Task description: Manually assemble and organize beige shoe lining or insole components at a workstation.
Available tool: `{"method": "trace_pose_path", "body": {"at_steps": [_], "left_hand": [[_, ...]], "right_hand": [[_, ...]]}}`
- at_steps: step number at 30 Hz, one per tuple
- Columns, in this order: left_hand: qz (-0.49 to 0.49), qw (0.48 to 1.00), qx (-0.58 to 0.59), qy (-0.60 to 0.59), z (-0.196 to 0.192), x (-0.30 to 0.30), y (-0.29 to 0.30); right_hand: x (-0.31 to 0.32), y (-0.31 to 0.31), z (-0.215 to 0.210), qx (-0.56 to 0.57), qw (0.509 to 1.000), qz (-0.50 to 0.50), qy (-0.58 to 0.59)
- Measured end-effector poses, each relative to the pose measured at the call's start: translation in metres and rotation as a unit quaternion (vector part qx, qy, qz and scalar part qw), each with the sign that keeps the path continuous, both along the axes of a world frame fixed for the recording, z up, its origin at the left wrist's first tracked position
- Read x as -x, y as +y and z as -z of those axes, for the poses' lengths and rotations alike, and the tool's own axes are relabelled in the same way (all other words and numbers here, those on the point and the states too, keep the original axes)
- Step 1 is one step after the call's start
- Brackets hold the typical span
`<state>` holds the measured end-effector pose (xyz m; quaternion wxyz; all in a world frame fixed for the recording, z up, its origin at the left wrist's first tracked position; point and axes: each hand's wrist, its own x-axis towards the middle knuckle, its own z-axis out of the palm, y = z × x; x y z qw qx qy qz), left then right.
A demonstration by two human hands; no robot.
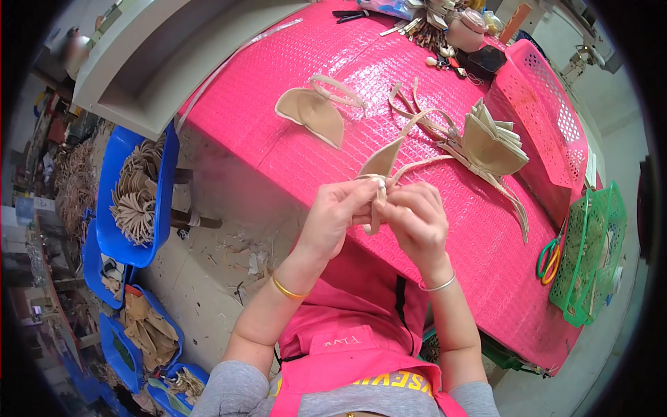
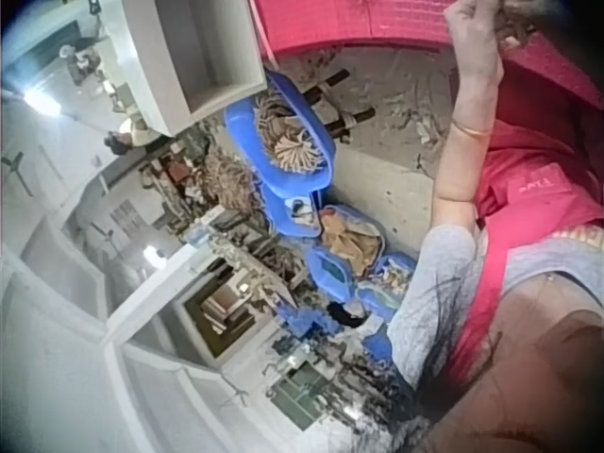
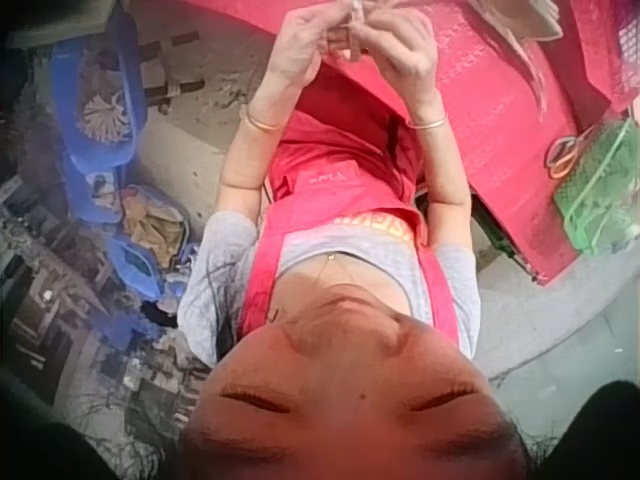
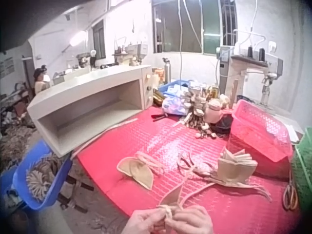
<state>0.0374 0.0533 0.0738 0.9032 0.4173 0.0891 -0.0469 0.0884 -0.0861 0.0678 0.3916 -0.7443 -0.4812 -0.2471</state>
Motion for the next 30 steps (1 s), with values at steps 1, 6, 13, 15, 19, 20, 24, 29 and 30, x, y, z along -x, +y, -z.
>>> {"method": "trace_pose_path", "body": {"at_steps": [1, 6, 13, 15, 19, 20, 24, 29, 30], "left_hand": [[-0.002, 1.000, 0.000, 0.002, 0.001, 0.001, -0.002], [-0.098, 0.976, -0.194, -0.023, 0.004, 0.000, -0.012], [-0.102, 0.980, -0.167, -0.022, 0.003, 0.001, -0.009], [-0.100, 0.981, -0.166, -0.021, 0.004, 0.002, -0.007], [-0.102, 0.985, -0.138, -0.014, 0.003, 0.004, -0.008], [-0.102, 0.985, -0.138, -0.013, 0.003, 0.004, -0.008], [-0.108, 0.984, -0.139, -0.027, 0.005, 0.005, -0.009], [-0.105, 0.964, -0.239, -0.057, 0.003, 0.008, -0.013], [-0.101, 0.966, -0.230, -0.053, 0.002, 0.011, -0.016]], "right_hand": [[0.005, -0.002, 0.003, 0.000, 1.000, -0.002, 0.002], [0.019, -0.005, 0.008, -0.002, 1.000, 0.020, -0.001], [0.024, -0.007, 0.006, -0.008, 1.000, 0.017, 0.018], [0.026, -0.008, 0.006, -0.007, 1.000, 0.018, 0.019], [0.029, -0.008, 0.004, -0.012, 1.000, 0.013, 0.012], [0.029, -0.008, 0.004, -0.011, 1.000, 0.013, 0.012], [0.030, -0.007, 0.004, -0.020, 1.000, 0.007, 0.011], [0.028, 0.007, -0.006, -0.112, 0.972, 0.072, 0.195], [0.020, 0.009, -0.009, -0.117, 0.955, 0.083, 0.259]]}}
